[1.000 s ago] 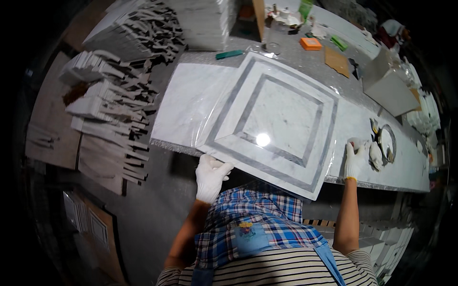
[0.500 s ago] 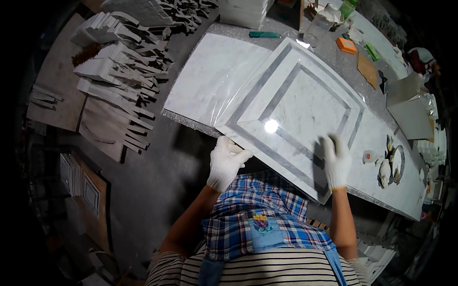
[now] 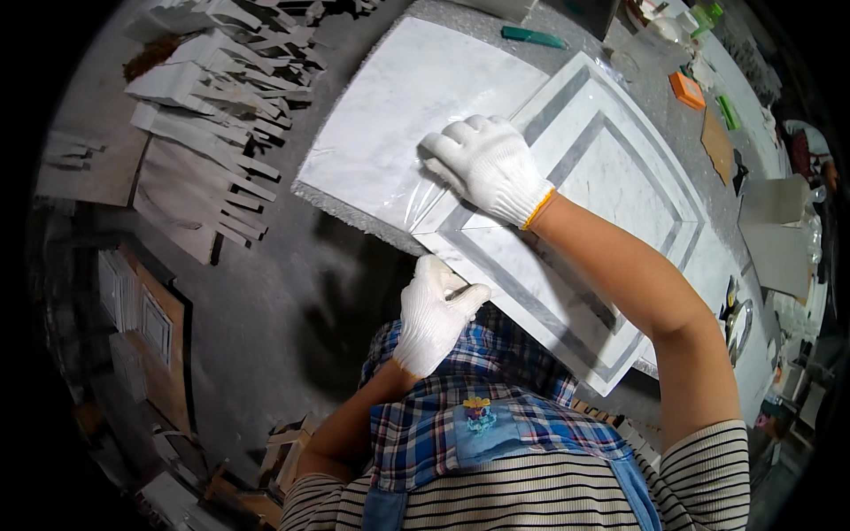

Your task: The person wraps a square marble-patterned tile with clear plastic film. They smooth the film over the surface, fold the edges, and use a utility knife to trim the excess plastic along the tile's perimeter. The person handles the tile and the knife with gloved hands throughout the process.

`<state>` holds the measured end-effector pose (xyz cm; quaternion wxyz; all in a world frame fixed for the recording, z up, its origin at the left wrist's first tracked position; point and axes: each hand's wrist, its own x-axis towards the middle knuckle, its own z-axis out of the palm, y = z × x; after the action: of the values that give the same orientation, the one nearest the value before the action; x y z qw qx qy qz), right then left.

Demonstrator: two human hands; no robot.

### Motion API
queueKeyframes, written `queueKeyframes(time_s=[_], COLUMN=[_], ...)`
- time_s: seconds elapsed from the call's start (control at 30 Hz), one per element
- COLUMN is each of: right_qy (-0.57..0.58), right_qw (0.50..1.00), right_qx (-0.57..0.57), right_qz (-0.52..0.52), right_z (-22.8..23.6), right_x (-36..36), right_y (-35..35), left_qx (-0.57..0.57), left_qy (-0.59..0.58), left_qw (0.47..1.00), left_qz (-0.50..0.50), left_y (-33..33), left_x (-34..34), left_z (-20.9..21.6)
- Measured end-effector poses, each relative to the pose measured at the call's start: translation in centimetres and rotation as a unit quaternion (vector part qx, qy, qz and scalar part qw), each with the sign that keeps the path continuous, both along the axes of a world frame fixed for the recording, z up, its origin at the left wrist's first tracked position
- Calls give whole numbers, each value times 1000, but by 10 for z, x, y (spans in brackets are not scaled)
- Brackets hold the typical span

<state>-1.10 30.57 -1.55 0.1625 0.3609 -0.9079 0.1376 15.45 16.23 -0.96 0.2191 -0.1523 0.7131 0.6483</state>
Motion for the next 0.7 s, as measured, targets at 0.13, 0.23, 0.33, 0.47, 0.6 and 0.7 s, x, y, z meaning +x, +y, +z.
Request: queueKeyframes(time_s=[0.13,0.23,0.33,0.47,0.6,0.7], right_qy=[6,-16,-25,-30,-35,-37], right_qw=[1000,999,999,998,997,997], right_qx=[10,35,33,46,46,45], right_qz=[12,23,34,36,43,44], right_z=[-5,-2,1,0,-1,1], right_x=[0,-2,-4,-6,-7,-7], right_y=[-2,-2,-1,-2,-3,-4], left_qx=[4,-23,-58,-80,-117,-103], left_qy=[13,7,19,41,18,31], left_qw=[1000,1000,998,995,990,991], left_qz=[7,-7,-26,-36,-82,-79], left_y=[2,-1,-1,-2,-6,-8], left_x=[2,0,-4,-2,-10,-7], left_z=[-5,-6,-7,-8,7,-1])
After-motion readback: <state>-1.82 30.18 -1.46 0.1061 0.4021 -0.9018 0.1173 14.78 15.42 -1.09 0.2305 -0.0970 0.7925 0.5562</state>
